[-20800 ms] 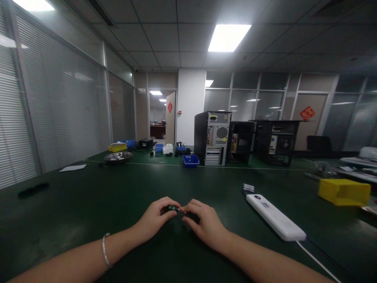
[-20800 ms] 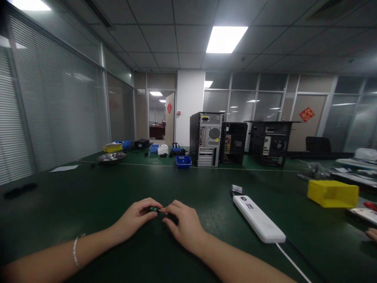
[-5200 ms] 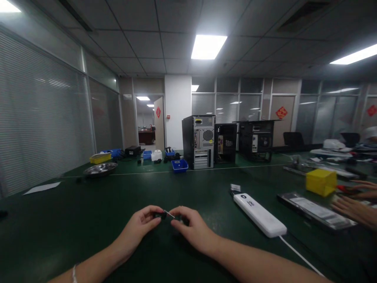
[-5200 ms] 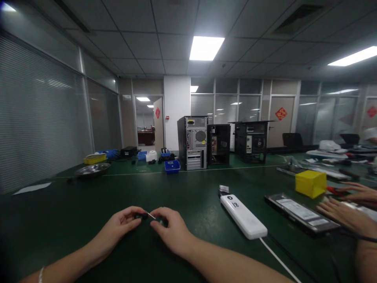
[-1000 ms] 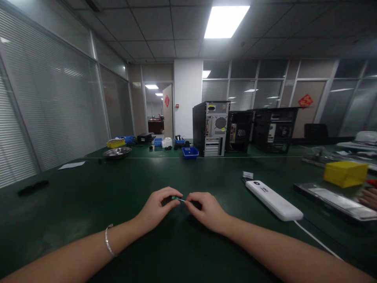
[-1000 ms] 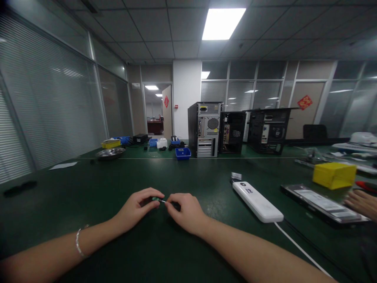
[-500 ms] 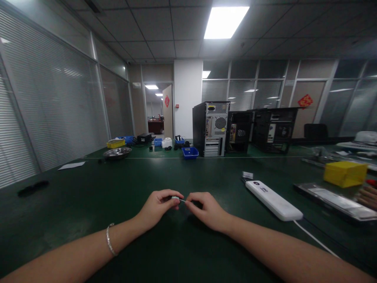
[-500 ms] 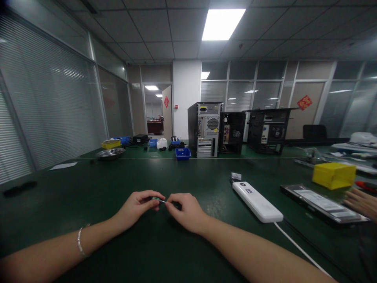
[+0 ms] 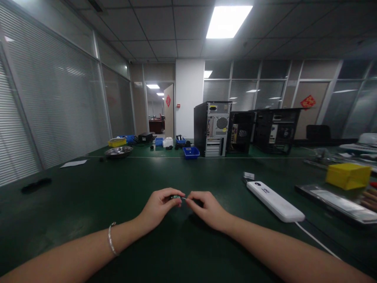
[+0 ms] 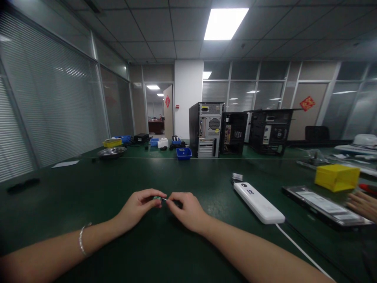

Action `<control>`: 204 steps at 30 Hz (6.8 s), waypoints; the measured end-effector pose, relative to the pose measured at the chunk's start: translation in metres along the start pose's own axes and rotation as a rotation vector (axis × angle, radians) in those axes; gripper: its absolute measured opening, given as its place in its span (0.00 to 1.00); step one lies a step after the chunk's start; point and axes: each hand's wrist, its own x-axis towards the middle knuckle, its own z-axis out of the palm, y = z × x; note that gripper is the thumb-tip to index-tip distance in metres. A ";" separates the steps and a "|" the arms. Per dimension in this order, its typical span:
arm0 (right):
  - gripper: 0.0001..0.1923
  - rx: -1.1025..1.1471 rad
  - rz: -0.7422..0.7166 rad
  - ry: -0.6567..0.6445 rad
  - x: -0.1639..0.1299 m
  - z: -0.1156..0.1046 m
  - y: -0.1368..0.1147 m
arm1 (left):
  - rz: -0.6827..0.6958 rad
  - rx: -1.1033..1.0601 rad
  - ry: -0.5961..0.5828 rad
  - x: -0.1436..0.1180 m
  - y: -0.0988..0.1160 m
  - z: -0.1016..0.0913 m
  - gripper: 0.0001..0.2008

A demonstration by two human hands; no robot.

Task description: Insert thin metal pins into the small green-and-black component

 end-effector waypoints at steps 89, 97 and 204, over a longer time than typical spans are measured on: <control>0.11 -0.031 0.055 0.037 -0.003 -0.009 -0.015 | -0.161 -0.169 -0.232 -0.003 0.004 0.005 0.20; 0.11 -0.049 0.093 0.041 -0.005 -0.004 -0.018 | -0.096 -0.044 -0.195 -0.006 0.006 0.005 0.20; 0.20 -0.205 -0.005 -0.038 -0.009 0.004 -0.029 | -0.175 -0.248 0.196 0.002 -0.011 -0.006 0.16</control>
